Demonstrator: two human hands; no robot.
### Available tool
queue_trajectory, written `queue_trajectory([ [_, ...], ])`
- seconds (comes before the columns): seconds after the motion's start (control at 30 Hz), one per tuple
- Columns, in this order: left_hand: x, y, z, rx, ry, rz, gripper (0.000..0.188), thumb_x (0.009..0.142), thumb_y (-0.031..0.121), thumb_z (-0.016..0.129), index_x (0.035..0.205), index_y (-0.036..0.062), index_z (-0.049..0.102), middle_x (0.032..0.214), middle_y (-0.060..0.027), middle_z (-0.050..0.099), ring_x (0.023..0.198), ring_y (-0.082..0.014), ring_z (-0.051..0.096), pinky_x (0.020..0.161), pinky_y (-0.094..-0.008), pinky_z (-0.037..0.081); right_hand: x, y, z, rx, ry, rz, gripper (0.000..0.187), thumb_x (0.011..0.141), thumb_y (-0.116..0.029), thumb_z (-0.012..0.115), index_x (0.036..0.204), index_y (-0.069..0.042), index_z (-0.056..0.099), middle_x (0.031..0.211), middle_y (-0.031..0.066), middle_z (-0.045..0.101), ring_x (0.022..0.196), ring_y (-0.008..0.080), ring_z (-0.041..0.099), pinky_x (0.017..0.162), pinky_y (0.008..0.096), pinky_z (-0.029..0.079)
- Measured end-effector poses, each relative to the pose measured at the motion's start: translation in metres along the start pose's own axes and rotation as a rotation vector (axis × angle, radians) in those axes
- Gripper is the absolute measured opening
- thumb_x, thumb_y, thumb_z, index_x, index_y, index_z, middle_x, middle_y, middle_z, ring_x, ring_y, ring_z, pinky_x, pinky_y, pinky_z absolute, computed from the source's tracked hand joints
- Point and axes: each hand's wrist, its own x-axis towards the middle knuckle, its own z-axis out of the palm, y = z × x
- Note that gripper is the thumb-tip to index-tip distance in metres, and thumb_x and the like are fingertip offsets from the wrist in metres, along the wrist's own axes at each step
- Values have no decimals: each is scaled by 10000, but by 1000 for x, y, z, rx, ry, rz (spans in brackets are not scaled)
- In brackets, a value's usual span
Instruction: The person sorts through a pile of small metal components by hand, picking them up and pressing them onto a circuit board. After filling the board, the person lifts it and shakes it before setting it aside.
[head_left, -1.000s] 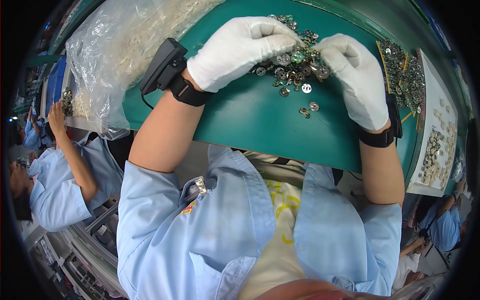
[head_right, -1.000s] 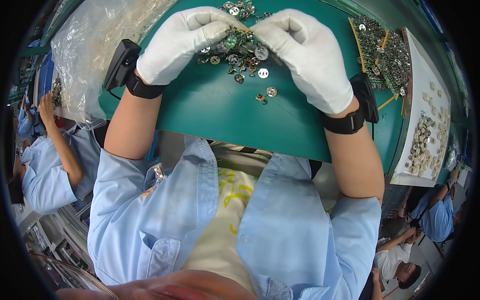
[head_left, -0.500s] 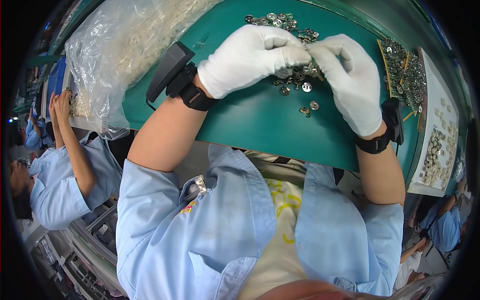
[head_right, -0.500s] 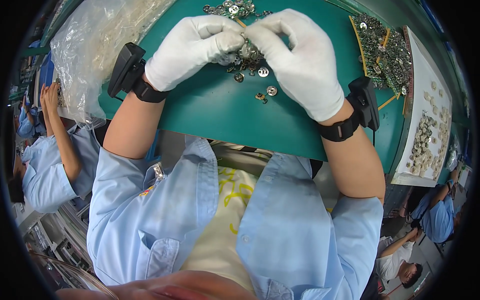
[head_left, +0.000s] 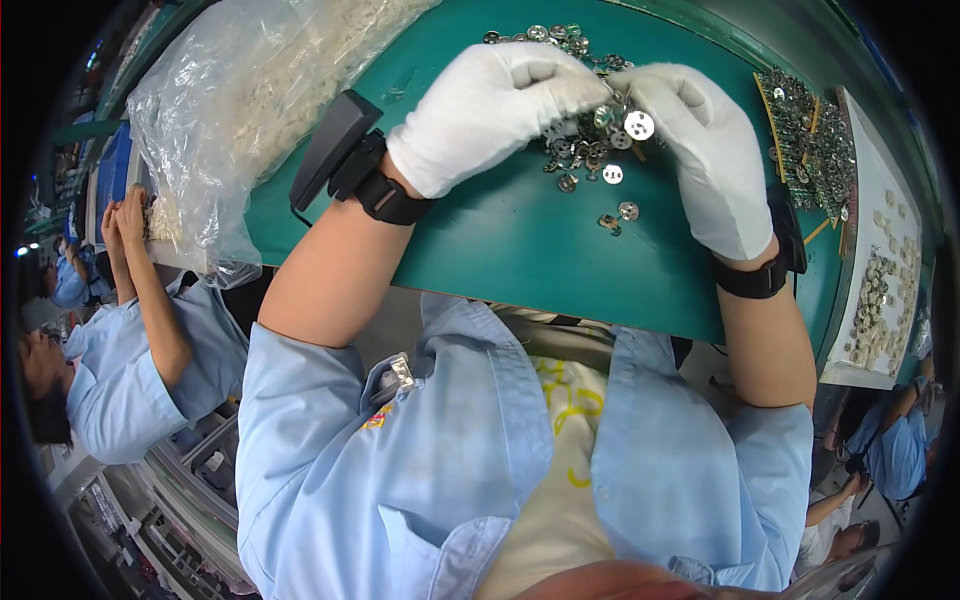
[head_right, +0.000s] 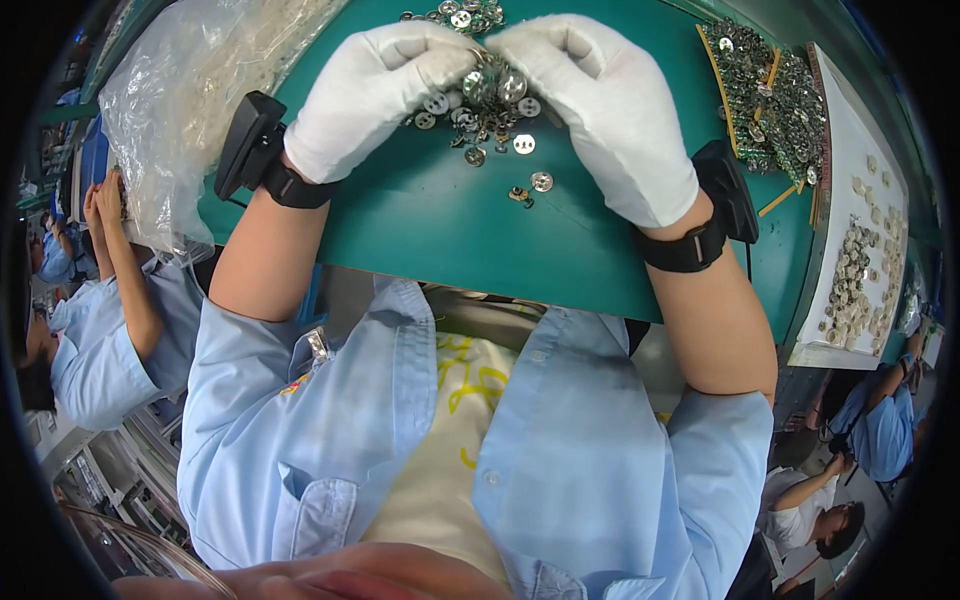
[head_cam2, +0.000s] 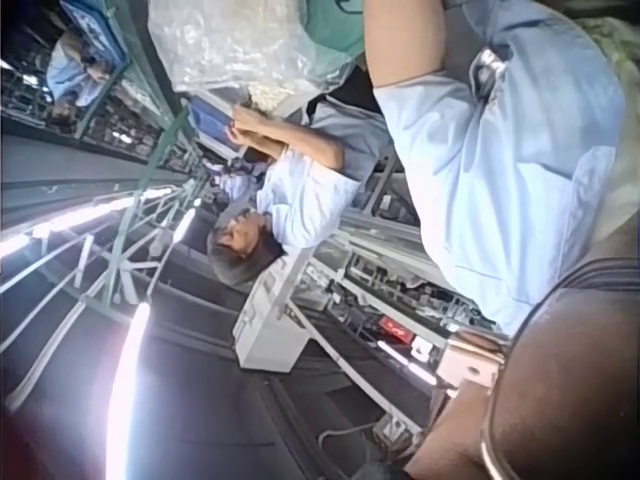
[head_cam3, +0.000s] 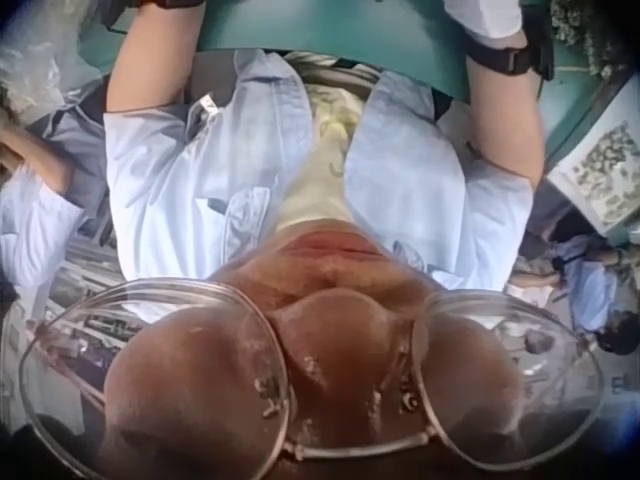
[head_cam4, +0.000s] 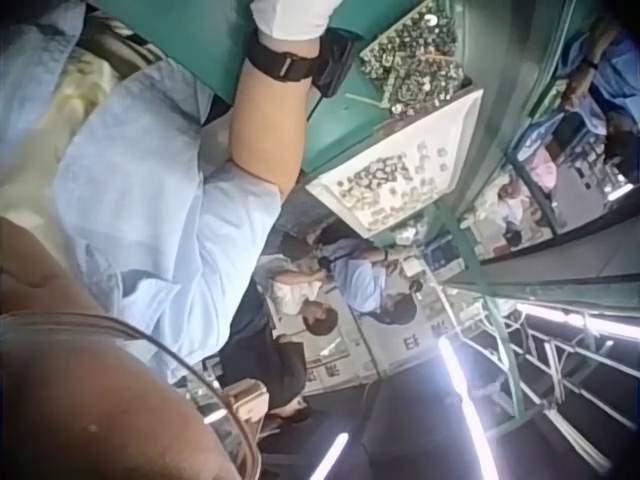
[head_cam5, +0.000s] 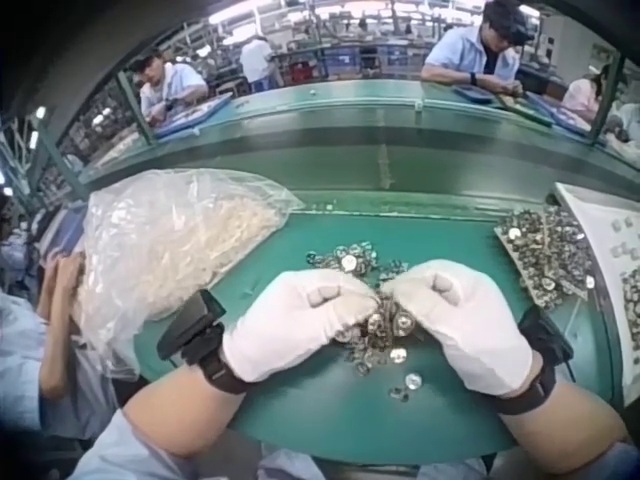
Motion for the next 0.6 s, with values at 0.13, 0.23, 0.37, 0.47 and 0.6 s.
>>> queue_trajectory([
  [0.13, 1, 8, -20, 168, 62, 9, 240, 852, 177, 683, 1015, 1, 667, 877, -25, 658, 765, -73, 576, 699, -214, 462, 16, -10, 11, -130, 71, -23, 232, 913, -150, 580, 1090, -7, 627, 925, 16, 596, 905, 96, 537, 830, 222, 408],
  [0.23, 0, 9, -22, 266, 68, -10, 244, 846, 174, 688, 1021, 7, 666, 882, -30, 657, 772, -78, 578, 702, -217, 464, 19, -9, 12, -224, 55, -81, 243, 904, -137, 590, 1109, -11, 625, 931, 25, 598, 923, 107, 543, 845, 227, 411],
  [0.37, 0, 6, -22, 303, 40, -5, 242, 842, 163, 688, 1029, 11, 665, 888, -33, 655, 793, -89, 586, 717, -224, 470, 20, -11, 15, -425, 9, -254, 244, 889, -116, 602, 1108, -12, 625, 935, 38, 599, 929, 120, 549, 843, 232, 417],
  [0.47, 0, 1, -21, 273, 22, 106, 242, 842, 156, 688, 1034, 12, 665, 890, -33, 655, 801, -97, 592, 729, -230, 475, 19, -13, 17, -609, -12, -420, 239, 878, -102, 607, 1095, -6, 628, 939, 51, 598, 922, 133, 556, 835, 237, 423],
  [0.6, 0, 6, -18, 241, -2, 81, 244, 843, 151, 683, 1043, 12, 664, 892, -35, 657, 819, -105, 598, 749, -235, 478, 20, -9, 10, -614, -3, -335, 229, 874, -102, 601, 1071, 9, 634, 945, 76, 597, 920, 157, 569, 835, 255, 433],
])
